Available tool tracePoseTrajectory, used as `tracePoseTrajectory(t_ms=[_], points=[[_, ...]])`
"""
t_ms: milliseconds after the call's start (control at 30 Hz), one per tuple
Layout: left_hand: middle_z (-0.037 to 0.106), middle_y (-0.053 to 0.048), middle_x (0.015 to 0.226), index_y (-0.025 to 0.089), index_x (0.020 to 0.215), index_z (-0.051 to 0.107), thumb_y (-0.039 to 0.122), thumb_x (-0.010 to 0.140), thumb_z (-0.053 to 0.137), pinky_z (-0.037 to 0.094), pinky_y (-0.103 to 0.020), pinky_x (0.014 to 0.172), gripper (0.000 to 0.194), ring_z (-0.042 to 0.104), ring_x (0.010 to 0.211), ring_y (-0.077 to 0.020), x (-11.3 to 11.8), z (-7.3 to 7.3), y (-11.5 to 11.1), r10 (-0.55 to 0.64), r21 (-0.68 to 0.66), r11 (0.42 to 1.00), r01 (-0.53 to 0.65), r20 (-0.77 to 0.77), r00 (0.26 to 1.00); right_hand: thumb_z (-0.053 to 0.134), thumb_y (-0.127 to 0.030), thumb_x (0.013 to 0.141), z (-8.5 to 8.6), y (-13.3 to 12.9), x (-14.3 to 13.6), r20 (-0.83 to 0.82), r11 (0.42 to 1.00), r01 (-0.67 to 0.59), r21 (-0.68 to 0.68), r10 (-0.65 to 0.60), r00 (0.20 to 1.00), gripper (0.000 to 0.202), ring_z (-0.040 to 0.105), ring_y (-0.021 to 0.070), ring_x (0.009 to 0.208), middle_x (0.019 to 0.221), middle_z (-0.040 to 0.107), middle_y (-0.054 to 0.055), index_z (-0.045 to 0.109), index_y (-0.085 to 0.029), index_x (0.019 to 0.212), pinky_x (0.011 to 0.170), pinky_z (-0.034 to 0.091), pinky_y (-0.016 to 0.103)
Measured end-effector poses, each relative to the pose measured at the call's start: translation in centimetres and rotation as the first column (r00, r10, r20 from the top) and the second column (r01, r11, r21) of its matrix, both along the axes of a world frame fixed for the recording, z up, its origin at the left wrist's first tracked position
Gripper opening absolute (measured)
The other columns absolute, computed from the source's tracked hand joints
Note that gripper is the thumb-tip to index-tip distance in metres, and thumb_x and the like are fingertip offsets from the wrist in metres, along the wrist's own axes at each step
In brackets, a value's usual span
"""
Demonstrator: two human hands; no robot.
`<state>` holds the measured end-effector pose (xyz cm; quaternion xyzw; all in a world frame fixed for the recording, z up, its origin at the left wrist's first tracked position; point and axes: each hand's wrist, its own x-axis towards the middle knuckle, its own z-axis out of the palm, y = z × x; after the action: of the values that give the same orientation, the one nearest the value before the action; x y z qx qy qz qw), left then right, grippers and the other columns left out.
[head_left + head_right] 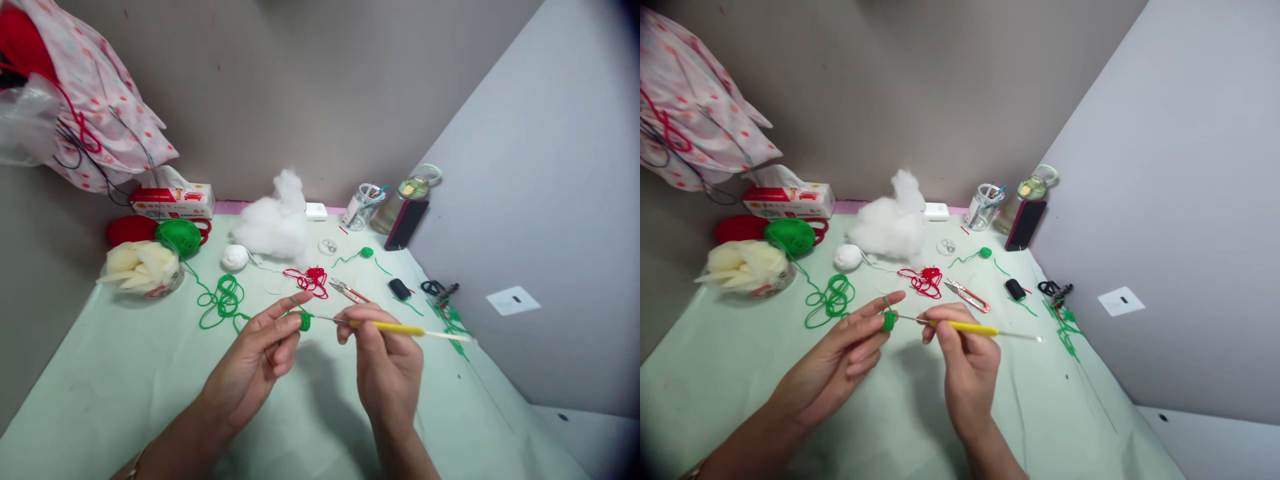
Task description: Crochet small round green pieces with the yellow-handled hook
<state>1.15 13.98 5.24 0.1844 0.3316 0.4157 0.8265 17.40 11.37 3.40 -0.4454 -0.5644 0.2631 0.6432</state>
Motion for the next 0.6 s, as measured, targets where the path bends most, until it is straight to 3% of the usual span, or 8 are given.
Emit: tracePoseTrajectory(t_ms=[67, 200, 400, 500, 600], points=[[0.047, 0.01, 0.055, 0.017, 0.128, 0.073, 0.025, 0.082, 0.085, 0.028, -0.017, 0.043, 0.048, 0.032, 0.044, -0.0039, -0.05, -0.01, -0.02, 0.001, 0.083, 0.997, 0.004, -0.056, 0.998, 0.059, -0.024, 0.103, 0.15, 0.22, -0.07, -0.143, 0.994, -0.086, -0.072, 0.075, 0.987, 0.019, 0.066, 0.0149, 0.068, 0.087, 0.074, 0.004, 0.078, -0.024, 0.1, 0.063, 0.058, 0.03], [0.057, 0.006, 0.056, 0.019, 0.137, 0.068, 0.031, 0.086, 0.082, 0.04, -0.021, 0.051, 0.054, 0.049, 0.048, -0.0084, 0.18, -0.25, -0.42, -0.014, 0.202, 0.978, 0.053, -0.192, 0.981, 0.065, -0.027, 0.101, 0.08, 0.23, -0.31, -0.14, 0.984, -0.12, -0.133, 0.101, 0.985, 0.015, 0.069, 0.0153, 0.073, 0.091, 0.078, 0.005, 0.08, -0.024, 0.1, 0.067, 0.059, 0.029], [0.065, 0.002, 0.087, 0.022, 0.119, 0.077, 0.028, 0.082, 0.084, 0.046, -0.023, 0.051, 0.038, 0.054, 0.049, -0.0055, 0.01, 0.1, -0.4, 0.025, 0.204, 0.979, 0.015, -0.192, 0.981, 0.06, -0.034, 0.103, 0.05, 0.36, 0.05, -0.317, 0.969, -0.19, -0.158, 0.133, 0.939, 0.02, 0.07, 0.0153, 0.066, 0.087, 0.079, 0.006, 0.075, -0.021, 0.097, 0.064, 0.06, 0.031], [0.064, 0.002, 0.087, 0.022, 0.119, 0.076, 0.026, 0.083, 0.082, 0.049, -0.023, 0.054, 0.037, 0.056, 0.051, -0.0062, -0.08, 0.19, -0.3, 0.037, 0.213, 0.977, 0.01, -0.213, 0.976, 0.055, -0.032, 0.106, 0.29, 0.05, 0.07, -0.26, 0.974, -0.167, -0.152, 0.124, 0.958, 0.021, 0.07, 0.015, 0.067, 0.088, 0.079, 0.005, 0.072, -0.022, 0.098, 0.064, 0.061, 0.03], [0.062, 0.003, 0.084, 0.023, 0.121, 0.075, 0.024, 0.086, 0.079, 0.053, -0.025, 0.062, 0.035, 0.06, 0.056, -0.0078, -0.02, 0.03, -0.36, 0.074, 0.264, 0.964, -0.001, -0.264, 0.962, 0.051, -0.022, 0.107, 0.45, -0.6, -0.13, -0.022, 0.995, -0.068, -0.077, 0.067, 0.998, 0.022, 0.072, 0.0143, 0.073, 0.095, 0.079, 0.004, 0.072, -0.024, 0.106, 0.069, 0.062, 0.029]])
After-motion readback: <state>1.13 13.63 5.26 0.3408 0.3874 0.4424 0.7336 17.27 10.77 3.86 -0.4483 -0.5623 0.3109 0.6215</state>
